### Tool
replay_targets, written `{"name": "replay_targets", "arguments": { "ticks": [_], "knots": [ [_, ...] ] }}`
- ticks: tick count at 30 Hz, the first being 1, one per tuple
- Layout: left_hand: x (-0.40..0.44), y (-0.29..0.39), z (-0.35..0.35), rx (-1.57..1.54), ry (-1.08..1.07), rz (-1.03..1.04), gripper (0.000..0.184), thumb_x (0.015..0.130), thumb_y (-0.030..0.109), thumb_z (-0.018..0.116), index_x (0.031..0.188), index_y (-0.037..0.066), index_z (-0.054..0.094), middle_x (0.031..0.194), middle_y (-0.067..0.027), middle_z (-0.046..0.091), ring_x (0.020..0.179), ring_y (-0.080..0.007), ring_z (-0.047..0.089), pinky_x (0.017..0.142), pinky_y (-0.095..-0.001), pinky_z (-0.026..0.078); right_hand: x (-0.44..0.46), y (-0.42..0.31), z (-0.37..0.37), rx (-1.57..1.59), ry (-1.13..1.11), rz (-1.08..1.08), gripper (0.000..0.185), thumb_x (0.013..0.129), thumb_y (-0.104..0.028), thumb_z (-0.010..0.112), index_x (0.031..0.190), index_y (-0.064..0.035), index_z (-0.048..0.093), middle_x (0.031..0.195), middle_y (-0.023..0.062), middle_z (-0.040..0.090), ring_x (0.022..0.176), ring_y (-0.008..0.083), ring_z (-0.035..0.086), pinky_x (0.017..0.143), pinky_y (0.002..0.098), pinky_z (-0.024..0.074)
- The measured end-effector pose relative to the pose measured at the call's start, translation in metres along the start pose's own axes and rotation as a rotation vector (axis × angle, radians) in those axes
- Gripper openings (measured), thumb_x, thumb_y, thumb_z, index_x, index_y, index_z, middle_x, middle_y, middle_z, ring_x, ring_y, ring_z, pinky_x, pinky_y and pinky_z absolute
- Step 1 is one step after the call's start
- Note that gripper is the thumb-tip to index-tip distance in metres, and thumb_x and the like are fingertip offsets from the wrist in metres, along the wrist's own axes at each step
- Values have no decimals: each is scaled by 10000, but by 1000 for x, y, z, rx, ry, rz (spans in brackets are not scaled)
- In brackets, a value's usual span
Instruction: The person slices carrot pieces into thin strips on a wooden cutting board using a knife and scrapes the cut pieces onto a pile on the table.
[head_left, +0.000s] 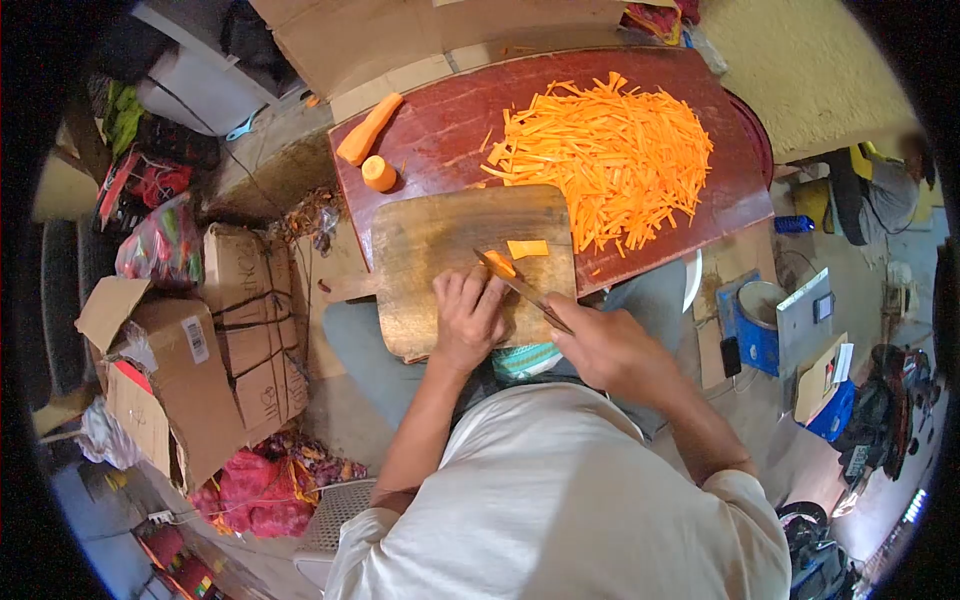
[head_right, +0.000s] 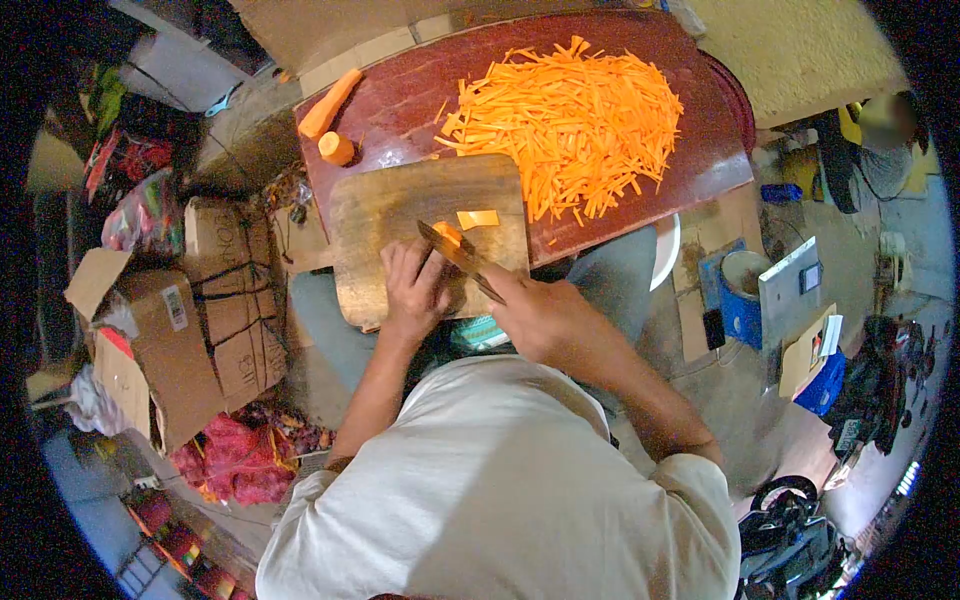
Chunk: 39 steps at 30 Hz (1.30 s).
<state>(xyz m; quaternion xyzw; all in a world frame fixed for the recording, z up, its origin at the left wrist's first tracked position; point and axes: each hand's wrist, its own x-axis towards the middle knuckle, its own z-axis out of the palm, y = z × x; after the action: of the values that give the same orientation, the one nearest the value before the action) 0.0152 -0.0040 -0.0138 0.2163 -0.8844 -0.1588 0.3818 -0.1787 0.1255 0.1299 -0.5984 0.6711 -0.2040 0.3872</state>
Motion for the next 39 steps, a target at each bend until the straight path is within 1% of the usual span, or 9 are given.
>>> {"name": "replay_targets", "arguments": {
  "ticks": [6, 9, 15, 21, 27, 30, 33, 36, 39],
  "knots": [
    [0, -1, 0, -6, 18, 19, 530, 722, 25, 772, 1248, 11, 713, 1251, -176, 661, 1037, -353, 635, 918, -537, 448, 43, 31, 30, -98, 136, -135, 355, 1076, -218, 622, 1362, -31, 526, 989, 297, 744, 919, 536, 722, 781, 631, 569],
    [2, -2, -2, 2, 9, 21, 523, 723, 17, 780, 1241, 5, 712, 1250, -177, 661, 1036, -355, 634, 923, -534, 448, 44, 27, 21, -94, 23, 27, 400, 1070, -230, 637, 1408, -36, 551, 983, 313, 729, 941, 550, 699, 769, 626, 549],
    [1, 1, 1, 19, 23, 14, 525, 722, 11, 783, 1242, 6, 710, 1200, -165, 655, 1038, -349, 632, 951, -525, 442, 58, 36, 33, -112, 75, -69, 366, 1069, -234, 637, 1361, -28, 562, 962, 309, 725, 925, 541, 698, 776, 618, 541],
    [3, 7, -7, 13, 6, -18, 534, 716, 15, 788, 1244, 45, 720, 1164, -145, 645, 1039, -333, 624, 965, -517, 433, 23, 12, 16, -41, 161, -149, 328, 1065, -221, 641, 1329, -28, 606, 1033, 289, 737, 941, 532, 697, 776, 586, 554],
    [-2, 1, -2, -2, 20, -5, 503, 730, 22, 804, 1225, 43, 724, 1143, -139, 646, 997, -330, 623, 960, -514, 434, -15, -2, 0, 17, 44, 66, 320, 1068, -204, 637, 1348, -51, 610, 1073, 284, 730, 990, 525, 689, 800, 581, 547],
    [0, 2, -3, -11, 25, -7, 483, 739, 22, 807, 1216, 38, 734, 1122, -141, 642, 987, -341, 623, 949, -522, 442, -16, -2, 0, -17, 46, 8, 308, 1083, -231, 590, 1305, -22, 547, 983, 307, 731, 928, 542, 705, 763, 645, 546],
    [-3, -1, -2, -14, 23, -16, 479, 731, 24, 803, 1205, 30, 741, 1101, -147, 636, 992, -357, 623, 961, -540, 452, -10, 1, 4, -10, 43, 12, 292, 1086, -228, 585, 1286, -19, 543, 974, 308, 728, 923, 543, 703, 768, 645, 545],
    [-2, 0, -2, -14, 24, -13, 472, 726, 15, 782, 1196, 22, 739, 1099, -155, 630, 1010, -373, 627, 990, -558, 463, 1, 2, 5, 17, 46, 12, 321, 1080, -202, 615, 1346, -26, 582, 1045, 301, 721, 982, 527, 691, 790, 597, 535],
    [1, 2, -2, -32, 33, -12, 485, 718, -2, 751, 1202, 20, 732, 1110, -160, 625, 1036, -379, 631, 1012, -567, 470, 28, 10, 14, 8, -2, 8, 337, 1078, -208, 617, 1355, -21, 566, 1030, 309, 725, 982, 534, 694, 798, 608, 541]
  ]
}}
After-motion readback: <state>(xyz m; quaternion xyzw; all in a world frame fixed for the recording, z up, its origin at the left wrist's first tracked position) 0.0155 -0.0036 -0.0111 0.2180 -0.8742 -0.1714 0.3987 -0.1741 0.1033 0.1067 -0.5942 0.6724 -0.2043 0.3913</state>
